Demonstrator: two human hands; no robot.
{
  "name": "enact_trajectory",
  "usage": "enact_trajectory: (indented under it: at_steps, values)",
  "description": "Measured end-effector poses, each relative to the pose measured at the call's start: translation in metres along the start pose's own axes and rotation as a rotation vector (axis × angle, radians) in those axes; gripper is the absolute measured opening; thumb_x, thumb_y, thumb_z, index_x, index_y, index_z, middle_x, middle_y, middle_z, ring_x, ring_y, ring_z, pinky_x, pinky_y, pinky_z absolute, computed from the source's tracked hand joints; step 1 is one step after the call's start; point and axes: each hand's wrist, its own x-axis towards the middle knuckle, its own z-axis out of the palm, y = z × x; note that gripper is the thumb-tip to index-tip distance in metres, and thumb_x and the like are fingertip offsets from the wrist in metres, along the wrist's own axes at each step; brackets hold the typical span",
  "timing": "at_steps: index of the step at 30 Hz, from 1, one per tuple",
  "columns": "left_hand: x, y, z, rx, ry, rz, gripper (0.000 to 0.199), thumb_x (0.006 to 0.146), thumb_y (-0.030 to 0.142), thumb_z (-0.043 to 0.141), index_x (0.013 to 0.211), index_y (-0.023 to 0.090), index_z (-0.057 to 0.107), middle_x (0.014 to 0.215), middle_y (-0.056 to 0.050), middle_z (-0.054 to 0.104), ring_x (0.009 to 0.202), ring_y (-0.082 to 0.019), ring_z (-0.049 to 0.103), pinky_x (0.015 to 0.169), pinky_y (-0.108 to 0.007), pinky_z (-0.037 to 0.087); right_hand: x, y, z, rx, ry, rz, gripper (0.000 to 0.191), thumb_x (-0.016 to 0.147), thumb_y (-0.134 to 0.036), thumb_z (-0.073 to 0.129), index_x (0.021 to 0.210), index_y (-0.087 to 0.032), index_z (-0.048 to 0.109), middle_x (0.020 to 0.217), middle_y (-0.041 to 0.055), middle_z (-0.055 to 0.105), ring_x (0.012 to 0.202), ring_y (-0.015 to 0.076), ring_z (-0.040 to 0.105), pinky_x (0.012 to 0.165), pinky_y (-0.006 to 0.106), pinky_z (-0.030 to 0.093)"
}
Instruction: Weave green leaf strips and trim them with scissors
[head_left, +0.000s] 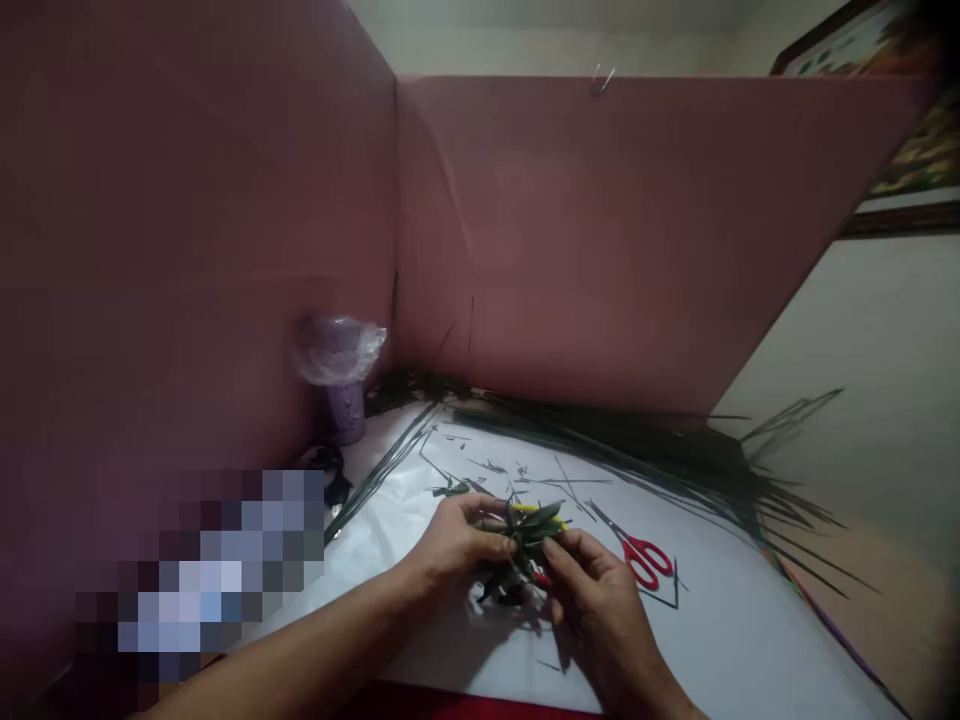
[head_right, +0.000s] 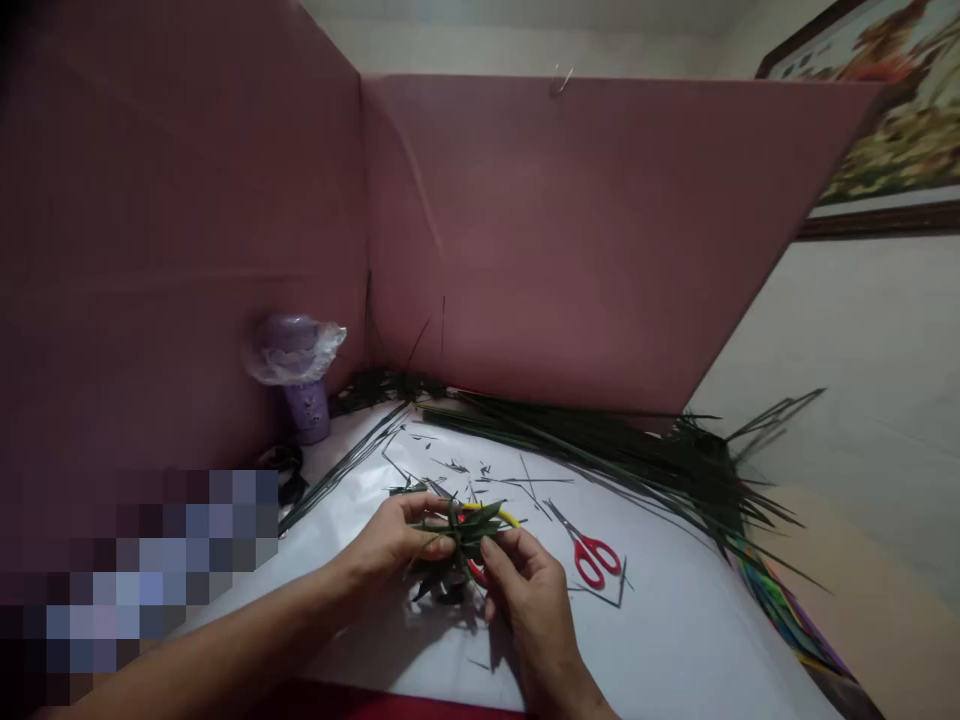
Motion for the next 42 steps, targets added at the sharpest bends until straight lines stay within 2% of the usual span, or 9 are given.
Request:
enact_trajectory:
  at_steps: [3, 6, 10, 13, 16, 20, 23, 32, 42]
  values:
    - [0.0, -0.004, 0.0, -0.042, -0.007, -0.038, 0.046, 0.049, 0.014, 0.075, 0.091, 0.009, 0.06, 0.07, -0.007, 0.067, 0.059, -0.019, 0.063, 0.058, -0.029, 0.046, 0.0, -0.002, 0.001, -0.036, -0.027, -0.001, 0.033, 0.068, -0.043, 0.074, 0.075, -0.015, 0.058, 0.056, -0.0052, 0.053, 0.039, 0.0041, 0.04, 0.037, 0.016, 0.034]
    - [0.001, -0.007, -0.001, -0.065, 0.024, -0.076, 0.045, 0.049, 0.013, 0.072, 0.092, 0.011, 0.058, 0.066, -0.006, 0.066, 0.055, -0.019, 0.062, 0.055, -0.029, 0.046, 0.001, -0.007, -0.001, -0.181, 0.062, -0.077, 0.036, 0.071, -0.049, 0.069, 0.084, -0.017, 0.059, 0.065, -0.0028, 0.057, 0.045, 0.0086, 0.047, 0.039, 0.02, 0.039]
    - [0.001, -0.006, -0.002, 0.0, 0.054, -0.05, 0.041, 0.049, 0.013, 0.071, 0.088, 0.011, 0.06, 0.065, -0.005, 0.066, 0.054, -0.016, 0.061, 0.054, -0.026, 0.044, 0.003, -0.013, -0.009, -0.556, 0.247, -0.546, 0.029, 0.078, -0.042, 0.064, 0.095, -0.019, 0.061, 0.095, 0.0062, 0.061, 0.082, 0.0214, 0.058, 0.064, 0.032, 0.05]
    - [-0.002, -0.005, -0.001, 0.088, 0.04, -0.016, 0.039, 0.048, 0.014, 0.071, 0.086, 0.011, 0.061, 0.064, -0.004, 0.065, 0.054, -0.016, 0.06, 0.055, -0.026, 0.044, 0.002, -0.013, -0.013, -0.778, 0.149, -0.932, 0.021, 0.082, -0.028, 0.061, 0.102, -0.022, 0.062, 0.103, 0.0077, 0.057, 0.098, 0.0248, 0.053, 0.081, 0.041, 0.045]
    - [-0.003, -0.007, 0.002, 0.166, 0.031, 0.019, 0.039, 0.045, 0.013, 0.072, 0.083, 0.011, 0.062, 0.064, -0.002, 0.064, 0.057, -0.015, 0.058, 0.058, -0.026, 0.043, -0.003, -0.012, -0.013, -0.901, -0.019, -1.1, 0.033, 0.082, -0.018, 0.059, 0.114, -0.025, 0.059, 0.098, 0.0079, 0.057, 0.093, 0.0242, 0.053, 0.079, 0.041, 0.045]
    - [-0.002, -0.009, 0.003, 0.227, 0.033, 0.031, 0.039, 0.044, 0.01, 0.07, 0.082, 0.011, 0.062, 0.065, -0.001, 0.064, 0.058, -0.012, 0.056, 0.058, -0.024, 0.041, -0.008, -0.014, -0.009, -0.934, -0.228, -1.183, 0.031, 0.082, -0.007, 0.054, 0.107, -0.025, 0.062, 0.085, 0.0044, 0.06, 0.081, 0.0205, 0.055, 0.071, 0.037, 0.046]
    - [-0.002, -0.006, 0.002, 0.187, 0.049, -0.001, 0.041, 0.045, 0.01, 0.068, 0.085, 0.011, 0.061, 0.063, -0.001, 0.064, 0.054, -0.012, 0.054, 0.054, -0.024, 0.04, -0.009, -0.016, -0.008, -0.967, -0.289, -1.255, 0.032, 0.081, -0.002, 0.051, 0.1, -0.023, 0.064, 0.082, 0.0045, 0.062, 0.08, 0.0197, 0.054, 0.072, 0.037, 0.046]
    - [-0.003, -0.001, -0.003, -0.086, 0.072, -0.066, 0.045, 0.045, 0.009, 0.069, 0.089, 0.013, 0.058, 0.061, -0.004, 0.065, 0.055, -0.018, 0.061, 0.054, -0.028, 0.046, -0.009, -0.022, -0.002, -1.076, -0.216, -1.435, 0.026, 0.08, -0.003, 0.054, 0.092, -0.021, 0.069, 0.075, 0.005, 0.064, 0.077, 0.0193, 0.054, 0.066, 0.033, 0.047]
    - [0.0, 0.003, -0.008, -0.054, 0.1, -0.038, 0.046, 0.047, 0.009, 0.067, 0.092, 0.014, 0.057, 0.063, -0.002, 0.063, 0.055, -0.016, 0.059, 0.054, -0.027, 0.044, -0.006, -0.02, -0.007, -1.157, -0.257, -1.389, 0.033, 0.076, -0.002, 0.05, 0.1, -0.018, 0.065, 0.082, 0.0073, 0.065, 0.08, 0.0217, 0.053, 0.069, 0.037, 0.045]
